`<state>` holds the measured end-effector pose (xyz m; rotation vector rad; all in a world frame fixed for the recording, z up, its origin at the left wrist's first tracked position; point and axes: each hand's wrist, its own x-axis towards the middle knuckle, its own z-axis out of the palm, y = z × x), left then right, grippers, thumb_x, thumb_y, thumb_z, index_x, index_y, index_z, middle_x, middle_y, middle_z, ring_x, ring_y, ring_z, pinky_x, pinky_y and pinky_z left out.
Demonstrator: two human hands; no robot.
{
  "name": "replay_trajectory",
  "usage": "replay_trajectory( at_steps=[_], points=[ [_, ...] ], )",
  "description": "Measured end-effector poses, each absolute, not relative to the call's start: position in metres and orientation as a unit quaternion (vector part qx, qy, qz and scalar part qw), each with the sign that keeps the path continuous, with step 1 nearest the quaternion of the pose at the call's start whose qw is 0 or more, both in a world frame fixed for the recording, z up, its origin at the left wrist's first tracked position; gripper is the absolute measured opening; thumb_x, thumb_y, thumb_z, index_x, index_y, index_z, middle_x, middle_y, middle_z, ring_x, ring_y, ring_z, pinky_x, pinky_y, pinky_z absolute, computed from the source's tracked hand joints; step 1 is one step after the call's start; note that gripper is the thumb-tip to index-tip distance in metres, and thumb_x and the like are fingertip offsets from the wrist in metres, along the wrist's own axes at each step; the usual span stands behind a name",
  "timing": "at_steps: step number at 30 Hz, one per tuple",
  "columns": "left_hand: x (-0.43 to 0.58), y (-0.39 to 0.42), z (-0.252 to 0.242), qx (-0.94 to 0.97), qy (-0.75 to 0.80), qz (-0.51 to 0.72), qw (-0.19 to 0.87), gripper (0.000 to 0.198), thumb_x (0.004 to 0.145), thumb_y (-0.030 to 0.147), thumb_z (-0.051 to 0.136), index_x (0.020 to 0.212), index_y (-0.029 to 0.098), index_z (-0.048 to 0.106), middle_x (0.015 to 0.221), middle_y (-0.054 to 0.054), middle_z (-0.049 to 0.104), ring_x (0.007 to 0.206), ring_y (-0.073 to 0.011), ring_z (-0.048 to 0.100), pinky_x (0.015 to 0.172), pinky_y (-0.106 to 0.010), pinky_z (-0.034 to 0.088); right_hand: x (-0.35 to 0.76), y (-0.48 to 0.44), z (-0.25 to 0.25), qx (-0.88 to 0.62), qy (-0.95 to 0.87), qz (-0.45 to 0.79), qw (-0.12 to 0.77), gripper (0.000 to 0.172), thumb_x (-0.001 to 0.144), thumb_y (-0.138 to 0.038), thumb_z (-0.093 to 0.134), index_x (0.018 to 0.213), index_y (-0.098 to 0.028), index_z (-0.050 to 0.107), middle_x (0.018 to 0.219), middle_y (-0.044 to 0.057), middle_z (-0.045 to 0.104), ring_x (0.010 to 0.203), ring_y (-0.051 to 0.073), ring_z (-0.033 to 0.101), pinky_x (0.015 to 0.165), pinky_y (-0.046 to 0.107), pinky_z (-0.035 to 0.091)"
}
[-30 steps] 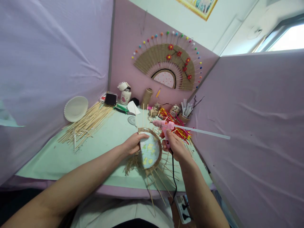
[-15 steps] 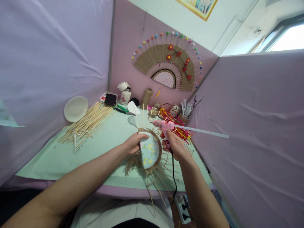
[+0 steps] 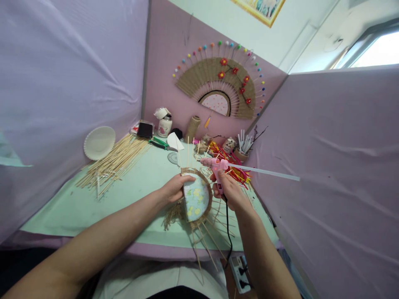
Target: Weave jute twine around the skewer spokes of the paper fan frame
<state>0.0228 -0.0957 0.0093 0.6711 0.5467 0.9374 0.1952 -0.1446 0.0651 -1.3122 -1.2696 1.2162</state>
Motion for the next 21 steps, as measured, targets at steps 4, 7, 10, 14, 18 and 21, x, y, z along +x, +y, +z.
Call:
replay_trajectory(
  at_steps=[4,7,10,14,18,21],
  points=[
    [0.023,-0.096,0.011,0.308,0.258,0.434,0.806,0.023,0.068,0.007,0.065,0.09,0.006,0.072,0.09,-0.015,0.077,0.079,-0.0231,0.073,0.08,-0.033,0.057,0.194,-0.144,0.066,-0.543,-0.514,0.49,0.448,0.058,0.072,-0.079,0.058,0.08,-0.021,0.057,0.048,-0.005,0.048,0.043,0.01,0.041,0.044,0.024,0.03],
    [0.022,-0.096,0.011,0.305,0.269,0.438,0.802,0.022,0.068,0.006,0.064,0.089,0.006,0.072,0.09,-0.015,0.077,0.078,-0.0228,0.073,0.079,-0.032,0.057,0.197,-0.148,0.068,-0.542,-0.532,0.467,0.454,0.058,0.076,-0.078,0.054,0.083,-0.021,0.056,0.046,-0.005,0.047,0.042,0.01,0.04,0.044,0.023,0.028],
    [0.02,-0.093,0.013,0.29,0.288,0.44,0.799,0.016,0.07,0.004,0.063,0.084,0.006,0.071,0.084,-0.014,0.077,0.074,-0.0215,0.073,0.076,-0.03,0.058,0.213,-0.156,0.076,-0.53,-0.551,0.418,0.49,0.058,0.078,-0.077,0.052,0.089,-0.02,0.057,0.048,-0.005,0.049,0.041,0.01,0.04,0.043,0.024,0.026],
    [0.015,-0.086,0.017,0.254,0.315,0.457,0.792,0.01,0.075,0.005,0.061,0.08,0.007,0.07,0.077,-0.012,0.076,0.069,-0.0204,0.073,0.076,-0.03,0.058,0.254,-0.17,0.088,-0.537,-0.509,0.337,0.583,0.062,0.075,-0.079,0.055,0.092,-0.02,0.059,0.051,-0.004,0.051,0.042,0.01,0.04,0.042,0.024,0.026],
    [0.006,-0.077,0.024,0.232,0.323,0.462,0.793,0.012,0.079,0.009,0.06,0.085,0.008,0.07,0.078,-0.013,0.076,0.07,-0.022,0.073,0.079,-0.033,0.058,0.309,-0.178,0.075,-0.601,-0.43,0.237,0.631,0.066,0.07,-0.083,0.055,0.093,-0.02,0.059,0.055,-0.004,0.052,0.044,0.011,0.044,0.044,0.026,0.031],
    [-0.002,-0.073,0.029,0.227,0.31,0.451,0.805,0.013,0.081,0.012,0.06,0.087,0.008,0.07,0.077,-0.012,0.076,0.069,-0.022,0.073,0.077,-0.033,0.058,0.345,-0.176,0.042,-0.712,-0.428,0.128,0.542,0.064,0.075,-0.081,0.047,0.087,-0.019,0.06,0.058,-0.001,0.053,0.047,0.015,0.049,0.05,0.029,0.039]
  ],
)
